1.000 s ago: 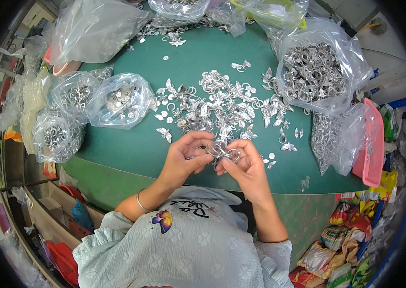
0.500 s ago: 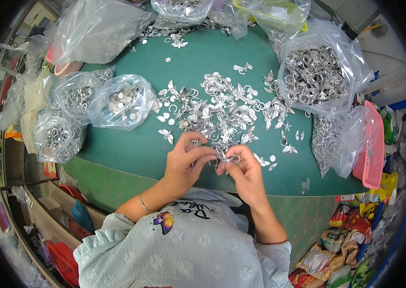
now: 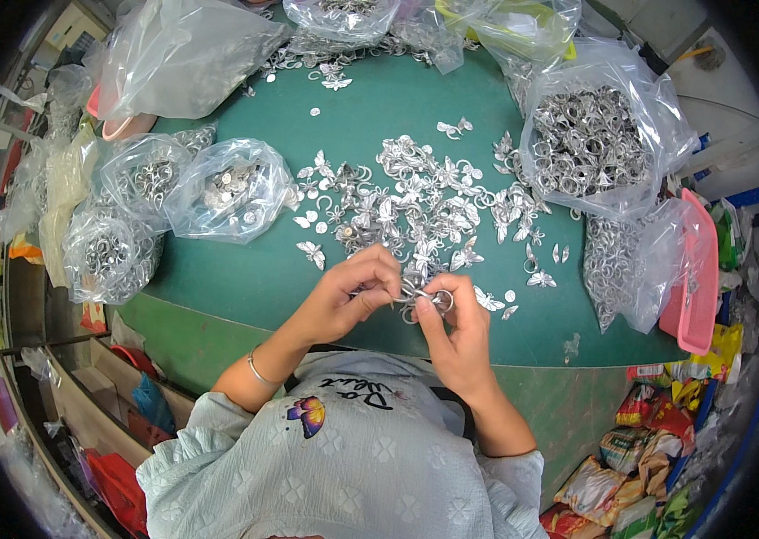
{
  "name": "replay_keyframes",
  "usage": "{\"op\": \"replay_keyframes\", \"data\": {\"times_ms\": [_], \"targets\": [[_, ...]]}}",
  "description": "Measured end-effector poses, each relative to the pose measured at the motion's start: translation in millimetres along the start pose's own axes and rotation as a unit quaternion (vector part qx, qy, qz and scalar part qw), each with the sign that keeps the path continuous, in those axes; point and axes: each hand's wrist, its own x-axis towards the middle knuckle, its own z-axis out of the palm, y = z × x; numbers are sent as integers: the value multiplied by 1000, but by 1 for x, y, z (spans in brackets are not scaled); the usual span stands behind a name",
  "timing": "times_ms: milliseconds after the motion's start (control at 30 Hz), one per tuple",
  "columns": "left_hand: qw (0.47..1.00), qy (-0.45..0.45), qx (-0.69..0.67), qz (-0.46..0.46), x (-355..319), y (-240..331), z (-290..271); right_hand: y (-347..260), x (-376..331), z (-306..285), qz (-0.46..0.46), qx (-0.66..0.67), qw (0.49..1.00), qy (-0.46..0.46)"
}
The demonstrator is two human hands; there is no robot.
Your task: The person assembles small silver jewelry components by hand on a green table. They repeatedly pick up butterfly-shaped charms and circular rings, link them together, and place the assembled pieces into a clear plastic bag.
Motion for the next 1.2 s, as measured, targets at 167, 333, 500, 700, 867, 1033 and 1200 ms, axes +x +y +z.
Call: {"op": "replay_keyframes", "data": {"times_ms": [167, 333, 500, 700, 867, 1033, 1200], "targets": [[992, 17, 121, 34, -3, 2, 6, 5, -2, -2, -23, -89, 996, 7], [963, 38, 267, -17, -8, 20, 18, -2, -1, -3, -46, -182, 982, -3], [991, 12, 84, 102, 0, 1, 3, -3, 8, 4, -159, -168, 973, 14], [991, 120, -53, -10, -2, -7, 16, 1, 2, -3, -6, -115, 993, -21], [949, 83, 221, 211, -7, 5, 16, -2, -1, -4, 30, 24, 998, -45], [952, 62, -296, -54, -4, -15, 13, -11, 2, -1, 79, 54, 995, -41], [988, 107, -107, -11, -2, -16, 15, -1, 2, 6, 10, 20, 1000, -19]]}}
